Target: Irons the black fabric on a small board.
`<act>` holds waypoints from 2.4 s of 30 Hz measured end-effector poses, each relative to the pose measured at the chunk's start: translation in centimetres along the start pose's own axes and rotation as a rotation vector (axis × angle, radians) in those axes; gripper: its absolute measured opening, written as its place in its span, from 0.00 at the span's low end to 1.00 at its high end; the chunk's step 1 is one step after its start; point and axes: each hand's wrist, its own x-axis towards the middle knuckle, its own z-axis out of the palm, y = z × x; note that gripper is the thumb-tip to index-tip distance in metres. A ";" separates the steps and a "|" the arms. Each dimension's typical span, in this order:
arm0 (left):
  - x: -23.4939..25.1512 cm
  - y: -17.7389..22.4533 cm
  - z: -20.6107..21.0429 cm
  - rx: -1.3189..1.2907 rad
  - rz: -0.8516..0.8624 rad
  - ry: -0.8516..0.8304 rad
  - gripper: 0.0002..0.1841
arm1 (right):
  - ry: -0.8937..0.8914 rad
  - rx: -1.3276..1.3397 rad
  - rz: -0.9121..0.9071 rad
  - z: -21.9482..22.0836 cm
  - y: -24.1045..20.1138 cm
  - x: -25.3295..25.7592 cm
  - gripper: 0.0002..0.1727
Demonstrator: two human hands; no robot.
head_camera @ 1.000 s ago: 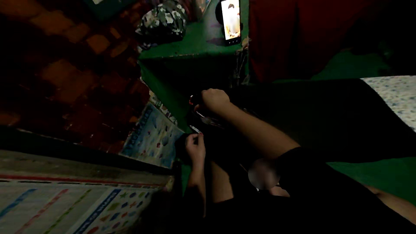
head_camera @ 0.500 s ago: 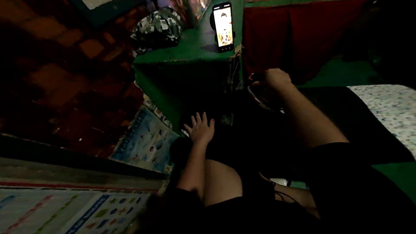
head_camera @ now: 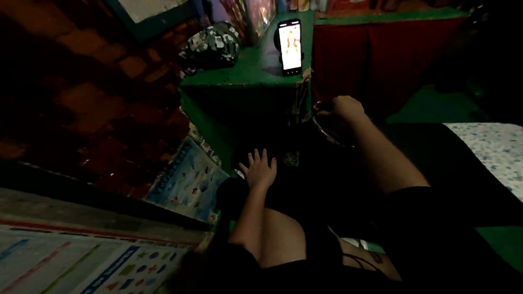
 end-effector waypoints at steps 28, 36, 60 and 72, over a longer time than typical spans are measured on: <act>0.1 -0.9 0.2 -0.080 0.074 0.066 0.35 | 0.035 0.060 0.115 -2.5 13.0 -2.9 0.32; -1.1 -1.1 -0.1 -0.121 0.087 0.097 0.35 | -0.227 0.106 -0.268 -2.6 12.0 -16.3 0.21; -6.3 8.2 1.4 0.085 0.396 -0.207 0.47 | 0.066 -0.046 0.291 -3.6 11.1 -0.2 0.32; -6.1 8.0 1.9 0.048 0.375 -0.162 0.49 | -0.048 0.031 0.029 -2.9 13.3 -4.2 0.31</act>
